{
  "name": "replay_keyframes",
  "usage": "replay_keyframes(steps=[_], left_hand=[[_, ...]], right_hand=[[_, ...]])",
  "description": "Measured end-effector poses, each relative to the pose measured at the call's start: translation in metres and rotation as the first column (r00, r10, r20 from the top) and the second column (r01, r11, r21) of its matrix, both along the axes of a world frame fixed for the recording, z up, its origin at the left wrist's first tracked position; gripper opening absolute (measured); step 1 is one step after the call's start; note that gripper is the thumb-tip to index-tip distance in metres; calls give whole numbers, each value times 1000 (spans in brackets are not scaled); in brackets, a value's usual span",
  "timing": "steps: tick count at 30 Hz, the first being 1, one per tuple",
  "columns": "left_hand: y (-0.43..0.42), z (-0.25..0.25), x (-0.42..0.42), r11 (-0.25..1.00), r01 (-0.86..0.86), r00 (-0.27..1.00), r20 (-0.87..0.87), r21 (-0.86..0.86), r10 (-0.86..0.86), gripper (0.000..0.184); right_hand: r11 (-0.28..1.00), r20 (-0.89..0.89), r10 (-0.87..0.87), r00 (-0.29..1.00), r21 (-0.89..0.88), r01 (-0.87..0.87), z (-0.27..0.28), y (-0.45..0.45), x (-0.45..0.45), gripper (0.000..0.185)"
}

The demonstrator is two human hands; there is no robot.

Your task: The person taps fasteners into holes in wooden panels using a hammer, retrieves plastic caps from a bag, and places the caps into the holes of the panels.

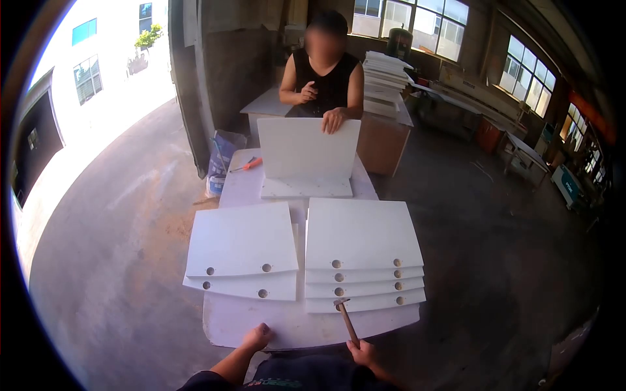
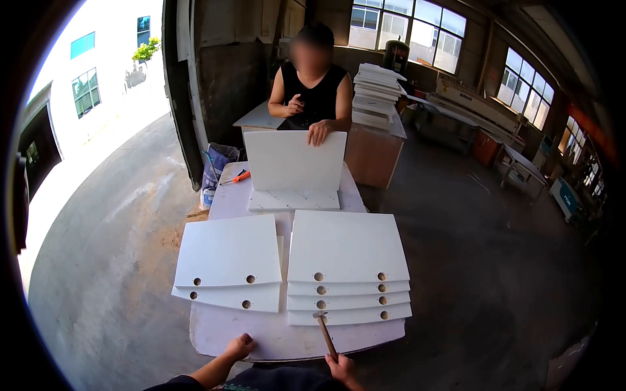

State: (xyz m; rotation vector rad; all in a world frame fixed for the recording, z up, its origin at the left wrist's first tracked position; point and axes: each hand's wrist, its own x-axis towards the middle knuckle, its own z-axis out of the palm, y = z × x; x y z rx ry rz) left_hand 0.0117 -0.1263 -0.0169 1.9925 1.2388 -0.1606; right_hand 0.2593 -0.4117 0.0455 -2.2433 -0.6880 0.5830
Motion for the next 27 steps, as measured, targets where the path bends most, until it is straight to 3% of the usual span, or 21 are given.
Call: replay_keyframes(steps=[6,14,16,23,24,27], left_hand=[[4,6,-5,999,33,999,-12,-14,-33,38],[6,-6,-8,990,12,988,152,-144,10,33],[8,-8,-5,989,5,979,204,-148,25,31],[13,19,-2,998,-9,955,296,-66,28,25],[14,16,-1,998,-32,968,247,-50,43,25],[19,1,-10,999,-45,938,344,23,34,17]], right_hand=[[996,-85,84,993,-5,-85,-19,10,-4,45],[963,-144,224,964,-117,-242,-30,31,-6,47],[953,-161,229,960,-164,-255,-9,39,-10,48],[960,-186,245,952,-90,-265,-7,56,-23,44],[967,-150,231,961,-75,-244,-9,59,-26,43],[959,-119,264,957,-70,-274,-5,69,-31,43]])
